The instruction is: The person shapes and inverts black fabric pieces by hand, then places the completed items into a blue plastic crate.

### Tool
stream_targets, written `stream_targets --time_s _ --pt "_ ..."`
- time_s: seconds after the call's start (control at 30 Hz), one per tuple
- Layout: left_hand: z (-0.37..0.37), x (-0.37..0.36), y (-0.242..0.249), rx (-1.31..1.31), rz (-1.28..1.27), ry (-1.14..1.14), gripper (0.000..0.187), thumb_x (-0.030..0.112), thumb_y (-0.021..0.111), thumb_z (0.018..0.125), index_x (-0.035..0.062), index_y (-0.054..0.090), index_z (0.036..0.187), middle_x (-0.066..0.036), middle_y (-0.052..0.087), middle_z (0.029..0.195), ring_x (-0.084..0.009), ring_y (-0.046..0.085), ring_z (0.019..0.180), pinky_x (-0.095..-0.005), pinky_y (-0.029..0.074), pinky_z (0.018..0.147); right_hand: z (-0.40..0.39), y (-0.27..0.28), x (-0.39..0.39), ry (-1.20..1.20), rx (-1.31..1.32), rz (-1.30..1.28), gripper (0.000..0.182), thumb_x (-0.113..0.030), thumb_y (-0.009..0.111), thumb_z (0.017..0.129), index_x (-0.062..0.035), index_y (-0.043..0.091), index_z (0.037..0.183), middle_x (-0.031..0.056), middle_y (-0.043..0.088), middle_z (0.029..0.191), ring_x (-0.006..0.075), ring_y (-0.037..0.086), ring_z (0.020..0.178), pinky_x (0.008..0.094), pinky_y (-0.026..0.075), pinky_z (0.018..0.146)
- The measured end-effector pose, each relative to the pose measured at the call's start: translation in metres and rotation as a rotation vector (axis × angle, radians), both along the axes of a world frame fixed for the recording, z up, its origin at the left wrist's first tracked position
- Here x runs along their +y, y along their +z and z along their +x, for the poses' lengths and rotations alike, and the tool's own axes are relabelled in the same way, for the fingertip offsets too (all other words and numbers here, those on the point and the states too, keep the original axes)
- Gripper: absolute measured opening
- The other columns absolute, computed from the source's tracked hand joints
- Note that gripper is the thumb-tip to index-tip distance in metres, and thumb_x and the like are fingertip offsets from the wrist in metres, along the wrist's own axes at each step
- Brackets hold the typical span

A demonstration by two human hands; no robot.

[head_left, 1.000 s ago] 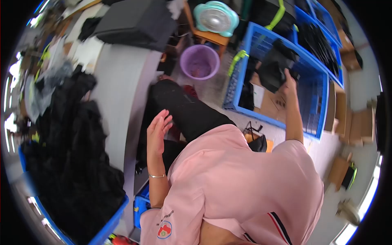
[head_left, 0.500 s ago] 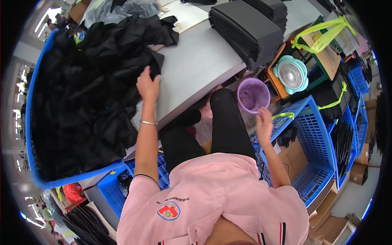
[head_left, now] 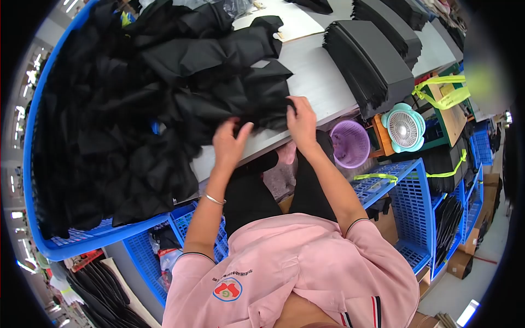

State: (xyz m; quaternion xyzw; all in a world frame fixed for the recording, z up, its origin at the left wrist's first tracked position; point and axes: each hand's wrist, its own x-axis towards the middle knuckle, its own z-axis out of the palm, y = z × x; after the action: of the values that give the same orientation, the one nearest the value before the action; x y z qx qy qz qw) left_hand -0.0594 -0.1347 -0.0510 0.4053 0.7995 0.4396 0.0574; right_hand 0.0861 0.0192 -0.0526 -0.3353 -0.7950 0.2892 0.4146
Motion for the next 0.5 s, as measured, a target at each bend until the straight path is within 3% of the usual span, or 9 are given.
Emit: stream_targets --time_s 0.07,0.13,0.17,0.23,0.3,0.33,0.37,0.43,0.5 --pt "-0.041 -0.004 -0.006 0.133 0.034 0.102 0.043 0.026 0.081 0.076 -0.0020 0.065 0.104 -0.019 0.065 0.101 -0.0359 0.065 0.089 -0.0416 0.050 0.080 0.009 -0.001 0.006 -0.040 0.028 0.000 0.024 0.002 0.058 0.083 -0.0017 0.063 0.106 0.0170 0.062 0.100 0.0371 0.062 0.090 0.0405 0.050 0.079" --pt "-0.085 -0.007 -0.018 0.062 0.048 0.155 0.034 0.017 0.079 0.073 -0.0034 0.067 0.097 -0.022 0.068 0.094 -0.0382 0.067 0.085 -0.0424 0.052 0.078 0.024 0.009 0.007 -0.124 0.021 -0.002 0.022 0.003 0.057 0.083 -0.0010 0.064 0.103 0.0173 0.062 0.098 0.0367 0.063 0.088 0.0400 0.050 0.077" --pt "-0.094 -0.006 -0.001 -0.074 -0.241 0.269 0.031 0.017 0.079 0.073 -0.0035 0.068 0.093 -0.022 0.069 0.087 -0.0383 0.068 0.081 -0.0425 0.052 0.075 0.031 0.009 0.012 -0.130 0.032 0.060 0.021 0.003 0.058 0.083 -0.0012 0.065 0.103 0.0167 0.062 0.099 0.0363 0.063 0.088 0.0403 0.050 0.076" --pt "-0.106 -0.002 -0.012 0.112 0.084 0.132 0.031 0.018 0.079 0.074 -0.0035 0.069 0.093 -0.022 0.069 0.084 -0.0381 0.068 0.079 -0.0430 0.052 0.073 0.044 0.014 0.016 -0.149 -0.028 0.057 0.021 0.001 0.061 0.084 -0.0023 0.064 0.105 0.0161 0.062 0.100 0.0357 0.064 0.089 0.0398 0.050 0.076" --pt "-0.073 0.006 0.024 0.065 -0.090 -0.006 0.031 0.021 0.078 0.076 -0.0029 0.069 0.093 -0.021 0.070 0.092 -0.0374 0.068 0.085 -0.0419 0.053 0.077 0.048 0.016 0.016 -0.177 -0.046 0.074 0.024 -0.001 0.063 0.084 -0.0022 0.064 0.107 0.0150 0.062 0.100 0.0355 0.063 0.090 0.0398 0.050 0.077" --pt "-0.055 0.007 0.025 0.278 0.040 -0.104 0.029 0.023 0.076 0.080 -0.0013 0.070 0.093 -0.019 0.070 0.099 -0.0355 0.067 0.094 -0.0399 0.052 0.082 0.051 0.016 0.013 -0.190 -0.058 0.078 0.025 -0.002 0.065 0.084 -0.0022 0.063 0.109 0.0145 0.062 0.101 0.0354 0.063 0.090 0.0398 0.050 0.077" --pt "-0.033 0.008 0.035 0.309 0.003 -0.186 0.022 0.018 0.075 0.080 0.0005 0.071 0.092 -0.016 0.070 0.101 -0.0332 0.066 0.099 -0.0379 0.052 0.085 0.051 0.020 0.008 -0.238 -0.065 0.200 0.026 -0.003 0.066 0.084 -0.0019 0.063 0.110 0.0137 0.063 0.100 0.0350 0.063 0.090 0.0398 0.050 0.078" --pt "0.004 0.015 0.035 0.334 0.315 -0.249 0.017 0.005 0.077 0.075 0.0026 0.070 0.091 -0.011 0.070 0.094 -0.0303 0.066 0.094 -0.0393 0.053 0.085 0.051 0.030 -0.006 -0.323 -0.073 0.446 0.029 -0.005 0.068 0.084 -0.0013 0.063 0.112 0.0123 0.063 0.100 0.0342 0.063 0.091 0.0398 0.050 0.079" --pt "0.039 0.024 0.050 0.227 0.377 -0.289 0.022 0.004 0.077 0.074 0.0031 0.071 0.095 -0.010 0.069 0.097 -0.0298 0.064 0.097 -0.0383 0.052 0.085 0.059 0.021 -0.016 -0.194 -0.104 0.556 0.035 -0.003 0.068 0.080 -0.0006 0.061 0.115 0.0113 0.062 0.104 0.0325 0.063 0.092 0.0392 0.050 0.081"
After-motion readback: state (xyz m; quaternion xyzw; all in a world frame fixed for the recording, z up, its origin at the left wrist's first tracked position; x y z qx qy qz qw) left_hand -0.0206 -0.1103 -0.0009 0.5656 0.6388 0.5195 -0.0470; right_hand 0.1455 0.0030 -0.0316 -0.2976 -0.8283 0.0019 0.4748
